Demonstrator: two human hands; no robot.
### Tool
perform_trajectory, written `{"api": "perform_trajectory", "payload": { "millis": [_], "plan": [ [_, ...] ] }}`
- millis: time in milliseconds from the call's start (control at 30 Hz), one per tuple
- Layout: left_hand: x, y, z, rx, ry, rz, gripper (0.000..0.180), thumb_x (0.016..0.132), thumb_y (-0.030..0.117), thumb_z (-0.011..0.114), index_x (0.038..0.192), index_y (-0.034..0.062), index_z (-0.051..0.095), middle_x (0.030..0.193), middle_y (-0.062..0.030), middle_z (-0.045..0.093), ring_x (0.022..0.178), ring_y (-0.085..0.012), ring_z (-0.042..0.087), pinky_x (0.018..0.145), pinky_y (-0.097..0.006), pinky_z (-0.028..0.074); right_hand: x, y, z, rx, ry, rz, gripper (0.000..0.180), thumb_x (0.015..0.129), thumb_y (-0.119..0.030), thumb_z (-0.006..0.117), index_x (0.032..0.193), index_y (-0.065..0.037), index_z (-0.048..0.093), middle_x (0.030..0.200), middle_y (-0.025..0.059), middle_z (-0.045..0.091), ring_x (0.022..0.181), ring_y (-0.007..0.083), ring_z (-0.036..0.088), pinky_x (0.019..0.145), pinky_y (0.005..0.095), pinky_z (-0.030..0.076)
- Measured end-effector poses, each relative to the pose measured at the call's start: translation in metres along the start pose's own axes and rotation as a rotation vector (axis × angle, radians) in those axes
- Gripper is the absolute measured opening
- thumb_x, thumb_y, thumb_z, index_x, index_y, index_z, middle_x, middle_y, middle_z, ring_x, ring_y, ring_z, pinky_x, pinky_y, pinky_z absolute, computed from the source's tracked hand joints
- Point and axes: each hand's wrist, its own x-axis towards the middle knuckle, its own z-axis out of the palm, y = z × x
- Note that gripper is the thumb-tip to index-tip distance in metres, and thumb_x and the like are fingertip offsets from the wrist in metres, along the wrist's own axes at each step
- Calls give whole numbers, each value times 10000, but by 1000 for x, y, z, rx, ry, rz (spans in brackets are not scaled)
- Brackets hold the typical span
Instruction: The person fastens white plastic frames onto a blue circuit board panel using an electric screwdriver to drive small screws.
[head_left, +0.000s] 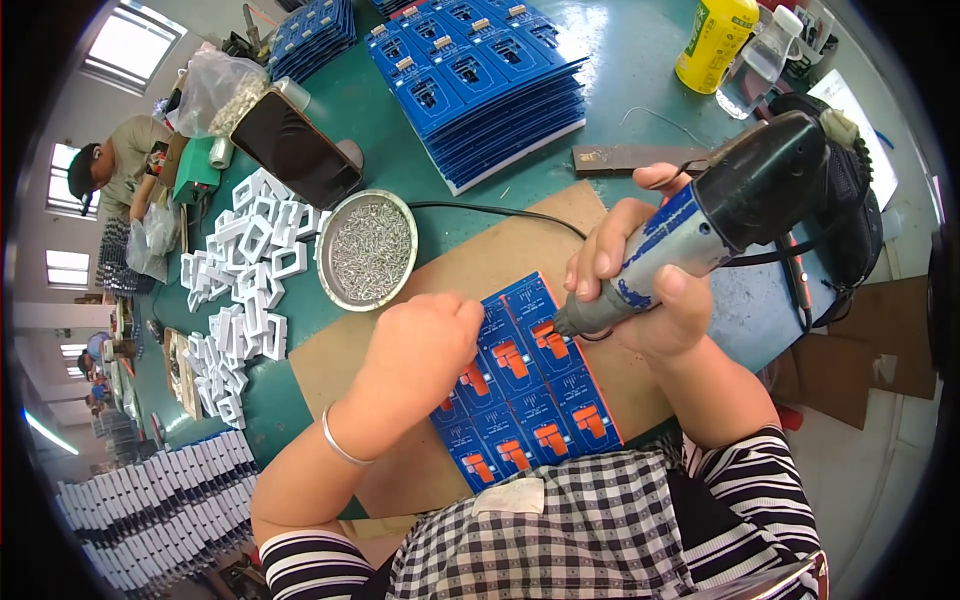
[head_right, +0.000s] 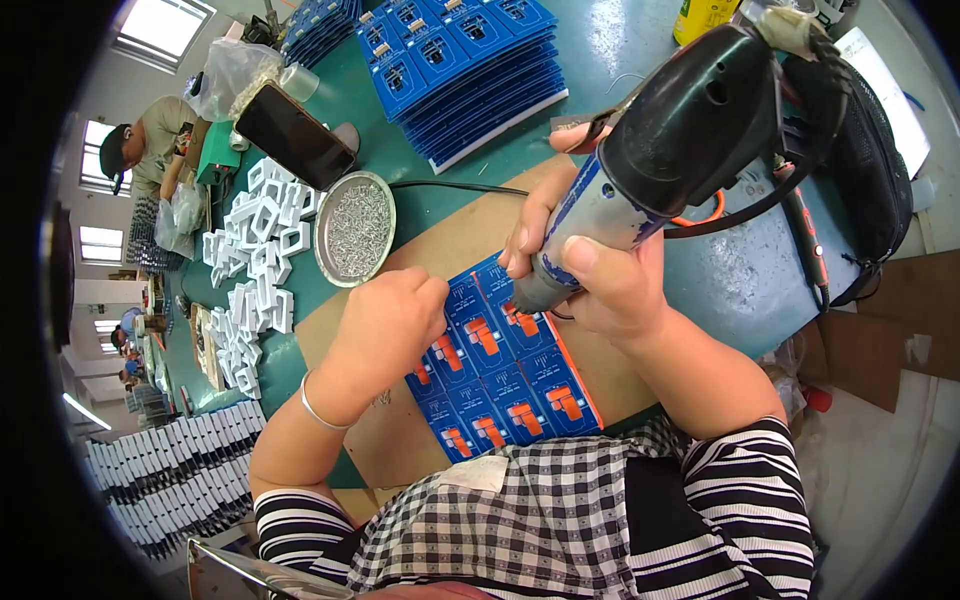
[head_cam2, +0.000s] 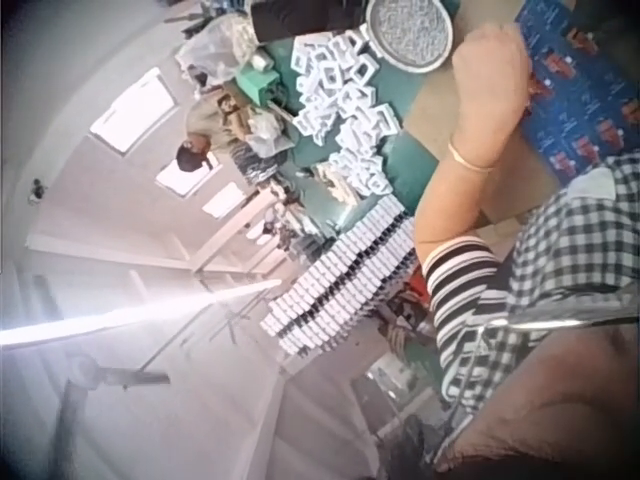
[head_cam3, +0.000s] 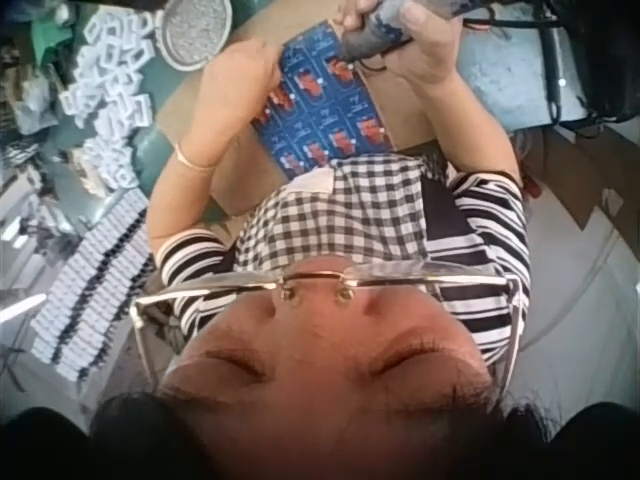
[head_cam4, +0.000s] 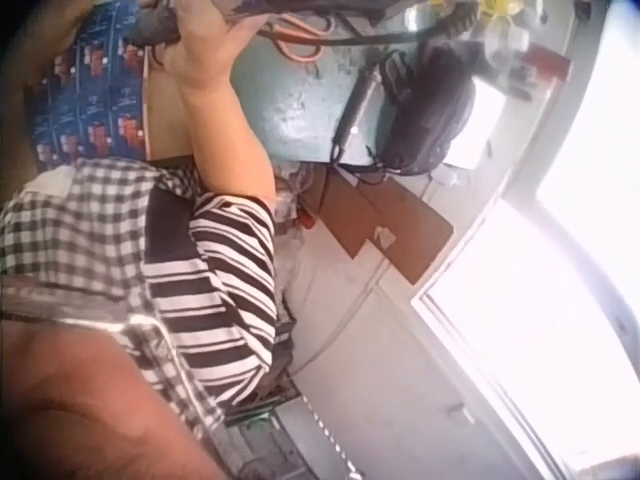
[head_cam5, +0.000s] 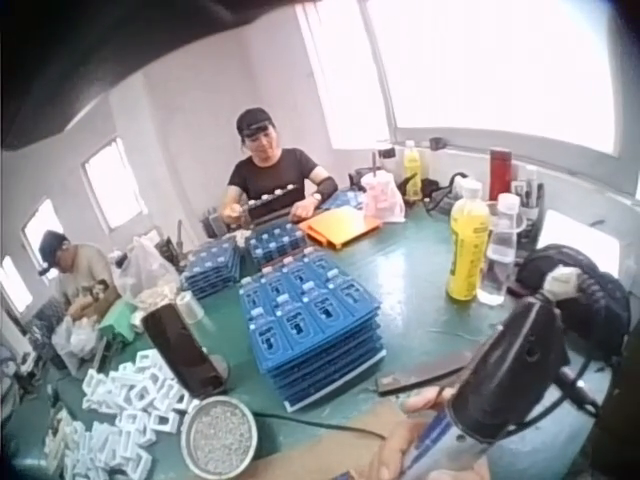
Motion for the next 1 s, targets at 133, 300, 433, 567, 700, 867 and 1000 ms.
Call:
{"api": "perform_trajectory", "payload": {
  "millis": [133,300,433,567,700,867,1000],
  "plan": [
    [-7,-8,13,-278,137,-132,76,719,34,631,780,61,595,704,-94,576,658,-276,608,582,-366,498,3,-4,1,-6,15,-4,659,770,-336,629,1288,-66,325,737,89,540,596,211,591,630,375,527],
    [-13,-16,8,-406,201,-232,92,743,29,643,833,48,636,717,-98,603,668,-278,614,595,-363,501,2,-6,-1,10,74,-23,651,782,-368,604,1288,-55,337,733,76,521,577,200,572,621,364,518],
    [-19,-17,12,-518,210,-198,122,770,38,655,891,51,661,735,-92,608,689,-271,617,615,-343,505,0,-4,-4,-1,66,-39,657,781,-369,600,1291,-54,332,734,67,513,587,194,571,631,357,515],
    [-21,-8,13,-375,204,-81,127,757,72,671,882,58,656,773,-76,611,705,-242,619,614,-345,512,-1,-2,-4,-34,55,-43,647,779,-361,594,1289,-59,335,740,68,515,592,195,571,633,359,517],
    [-13,3,4,-96,72,-31,116,732,67,645,838,62,597,758,-72,562,696,-236,595,605,-338,507,0,-1,-2,-20,77,-19,650,777,-355,604,1291,-64,334,737,77,520,595,207,576,641,367,520],
    [-7,7,3,58,10,-36,105,735,75,620,804,71,540,741,-74,522,687,-235,579,601,-339,497,1,-2,-3,7,47,12,670,766,-341,643,1295,-80,327,754,86,545,607,214,591,647,391,522],
    [-7,-1,12,-50,96,-54,132,729,59,633,838,63,559,747,-79,525,692,-248,578,616,-338,500,2,-2,-5,-12,28,-3,661,763,-338,645,1288,-91,328,754,78,545,612,213,596,646,389,520]
  ]
}}
